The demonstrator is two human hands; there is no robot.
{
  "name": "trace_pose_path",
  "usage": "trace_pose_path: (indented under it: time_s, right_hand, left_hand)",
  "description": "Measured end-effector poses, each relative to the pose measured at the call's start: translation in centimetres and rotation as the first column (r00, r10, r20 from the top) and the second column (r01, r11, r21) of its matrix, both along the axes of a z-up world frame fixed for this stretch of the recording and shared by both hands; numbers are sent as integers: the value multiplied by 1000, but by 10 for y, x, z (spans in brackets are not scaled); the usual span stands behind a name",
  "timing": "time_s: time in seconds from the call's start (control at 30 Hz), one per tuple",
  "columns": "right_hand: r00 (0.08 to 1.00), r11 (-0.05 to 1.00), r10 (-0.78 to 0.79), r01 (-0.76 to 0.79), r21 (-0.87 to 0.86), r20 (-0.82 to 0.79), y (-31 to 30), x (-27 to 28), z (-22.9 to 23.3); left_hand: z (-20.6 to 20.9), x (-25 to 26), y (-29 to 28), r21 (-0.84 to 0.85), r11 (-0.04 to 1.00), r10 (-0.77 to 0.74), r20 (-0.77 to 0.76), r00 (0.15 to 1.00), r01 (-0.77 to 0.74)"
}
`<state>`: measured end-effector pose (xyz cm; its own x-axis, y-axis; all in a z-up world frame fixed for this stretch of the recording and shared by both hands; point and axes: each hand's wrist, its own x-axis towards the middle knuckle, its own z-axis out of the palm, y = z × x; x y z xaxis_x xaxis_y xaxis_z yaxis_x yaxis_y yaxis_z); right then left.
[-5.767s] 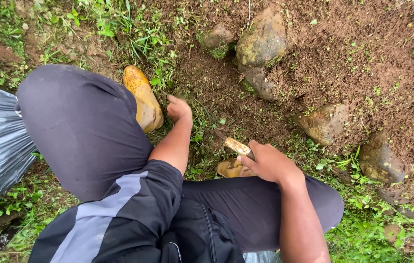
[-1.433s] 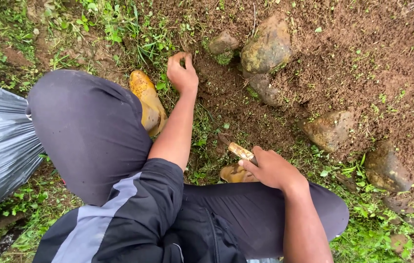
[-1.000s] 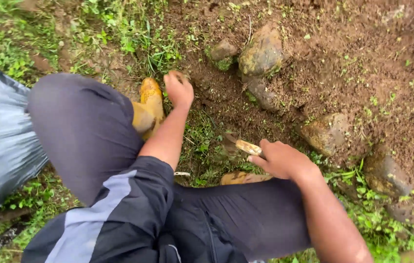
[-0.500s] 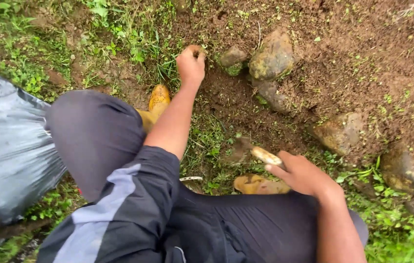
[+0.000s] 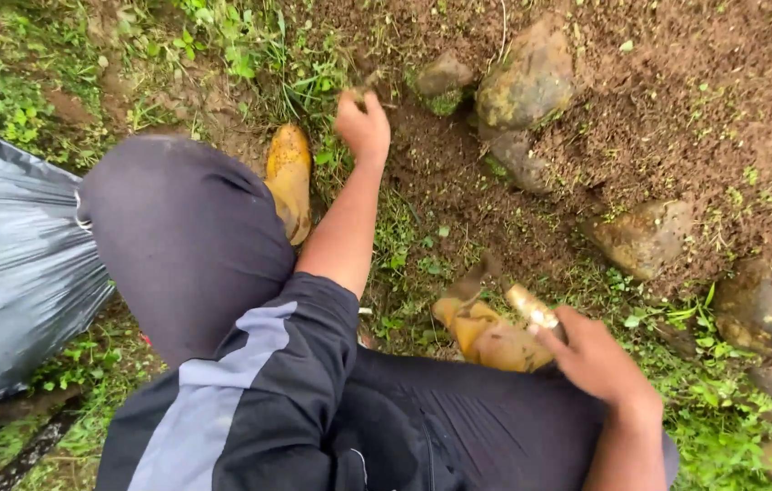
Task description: The person sits on the ground and uses a small hand hoe to dig into the soil, loosening the earth and removing small rocks. They repeatedly strike the ground with the tool and clear away debris by hand.
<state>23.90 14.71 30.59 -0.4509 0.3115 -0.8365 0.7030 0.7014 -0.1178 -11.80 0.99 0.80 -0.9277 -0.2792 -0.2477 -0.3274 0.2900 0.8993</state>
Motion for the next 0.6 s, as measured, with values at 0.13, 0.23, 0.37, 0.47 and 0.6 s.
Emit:
trace_pose_path:
  time_s: [0.13, 0.23, 0.37, 0.47, 0.6]
  right_hand:
    - [994, 991, 44, -56, 119, 99, 5, -33, 16]
    - [990, 994, 43, -56, 93, 132, 5, -48, 20]
    - [992, 993, 112, -111, -27, 50, -6, -65, 26]
    - [985, 984, 165, -161, -74, 54, -11, -71, 24]
    - [972, 975, 220, -217, -37, 87, -10, -73, 17]
  left_hand:
    - [58, 2, 3, 179, 983, -36, -58, 998, 46]
    - [52, -4, 7, 10, 994, -105, -241, 965, 110]
    - [38, -10, 9, -80, 992, -116, -202, 972, 102]
    - [27, -12, 8, -55, 996, -79, -227, 971, 68]
    - [39, -13, 7, -19, 998, -54, -160, 986, 52]
